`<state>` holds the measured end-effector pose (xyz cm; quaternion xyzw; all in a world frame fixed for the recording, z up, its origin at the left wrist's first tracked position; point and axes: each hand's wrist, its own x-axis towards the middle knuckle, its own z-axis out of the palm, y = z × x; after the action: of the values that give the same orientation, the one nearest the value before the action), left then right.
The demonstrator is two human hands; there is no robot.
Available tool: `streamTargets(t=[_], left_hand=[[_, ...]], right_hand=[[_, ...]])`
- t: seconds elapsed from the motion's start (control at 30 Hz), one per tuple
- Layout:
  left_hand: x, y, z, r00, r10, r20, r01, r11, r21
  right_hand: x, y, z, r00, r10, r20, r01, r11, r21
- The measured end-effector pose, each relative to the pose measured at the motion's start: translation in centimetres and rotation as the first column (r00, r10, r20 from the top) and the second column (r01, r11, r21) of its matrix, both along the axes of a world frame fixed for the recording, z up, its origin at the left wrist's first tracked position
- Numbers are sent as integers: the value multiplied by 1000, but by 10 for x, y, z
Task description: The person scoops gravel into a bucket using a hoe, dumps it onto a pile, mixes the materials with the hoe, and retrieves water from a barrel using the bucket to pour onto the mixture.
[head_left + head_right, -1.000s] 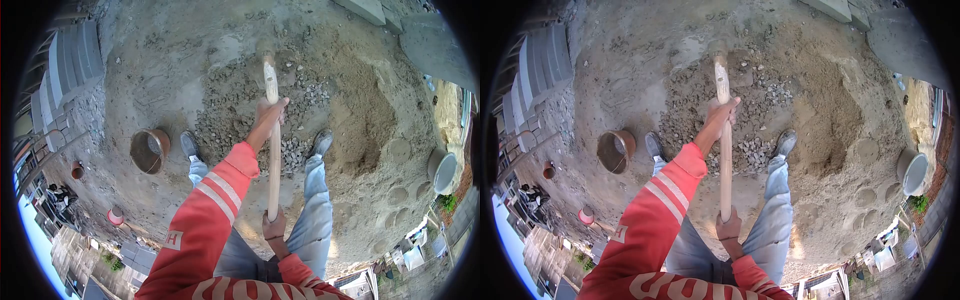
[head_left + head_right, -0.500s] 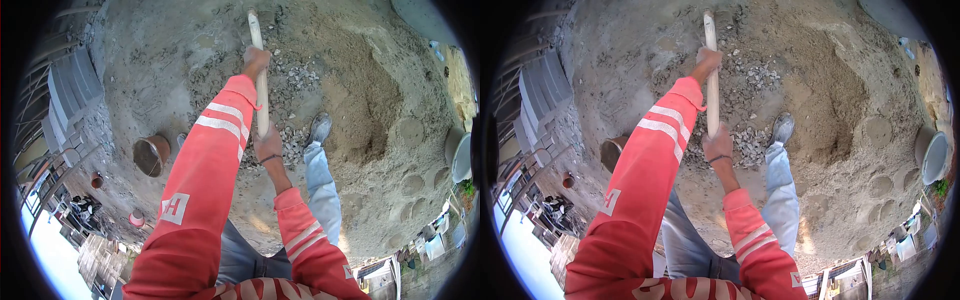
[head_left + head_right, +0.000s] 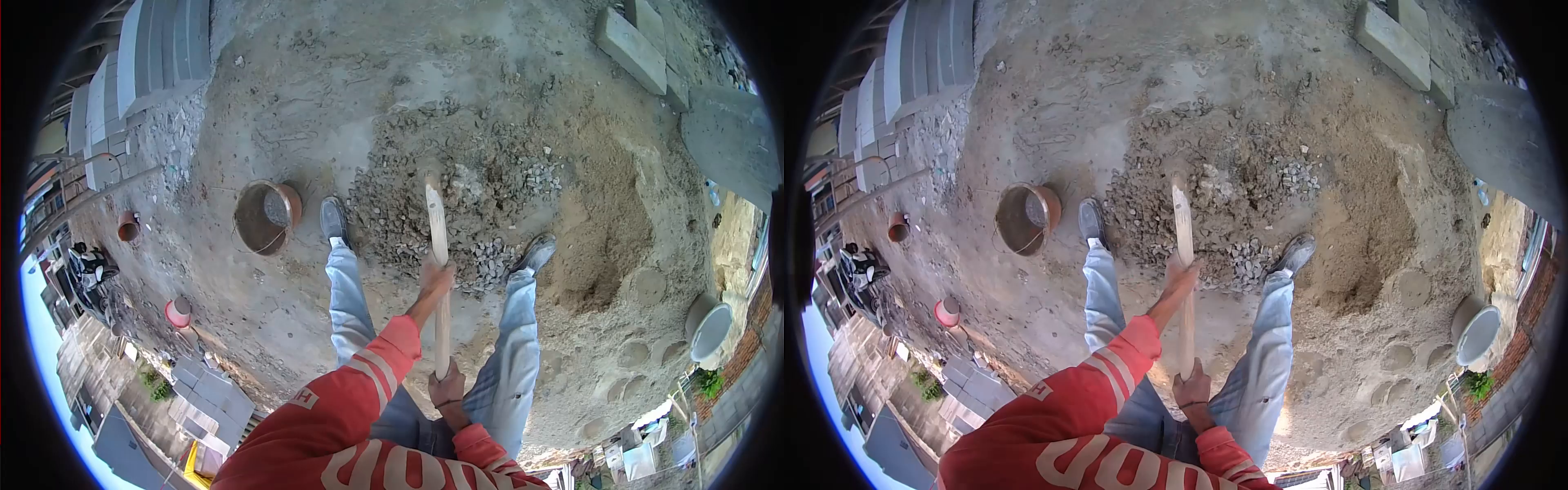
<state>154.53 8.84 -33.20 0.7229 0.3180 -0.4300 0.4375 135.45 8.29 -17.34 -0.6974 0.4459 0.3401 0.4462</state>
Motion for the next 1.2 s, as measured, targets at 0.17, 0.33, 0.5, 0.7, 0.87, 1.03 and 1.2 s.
streamTargets(t=[0.17,0.33,0.5,0.7,0.87,1.03,1.2], left_hand=[[103,45,16,933,297,202,-265,949,-168],[261,72,-63,856,30,517,-112,985,127],[292,77,-98,971,-144,191,106,975,195],[139,39,-42,981,-193,-19,192,953,234],[120,34,-67,911,374,-174,-398,908,-132],[67,7,-25,632,737,-238,-775,603,-192],[-14,-3,36,426,884,-192,-901,396,-176]], right_hand=[[58,1,-61,943,282,178,-273,959,-78],[268,-5,-149,846,472,248,-441,881,-171],[309,2,-158,871,444,208,-430,896,-111],[196,-14,-75,940,341,-8,-341,940,4],[172,-63,2,887,457,64,-454,889,-67],[59,-195,53,850,502,163,-519,850,92],[-14,-258,18,664,745,66,-742,667,-58]])
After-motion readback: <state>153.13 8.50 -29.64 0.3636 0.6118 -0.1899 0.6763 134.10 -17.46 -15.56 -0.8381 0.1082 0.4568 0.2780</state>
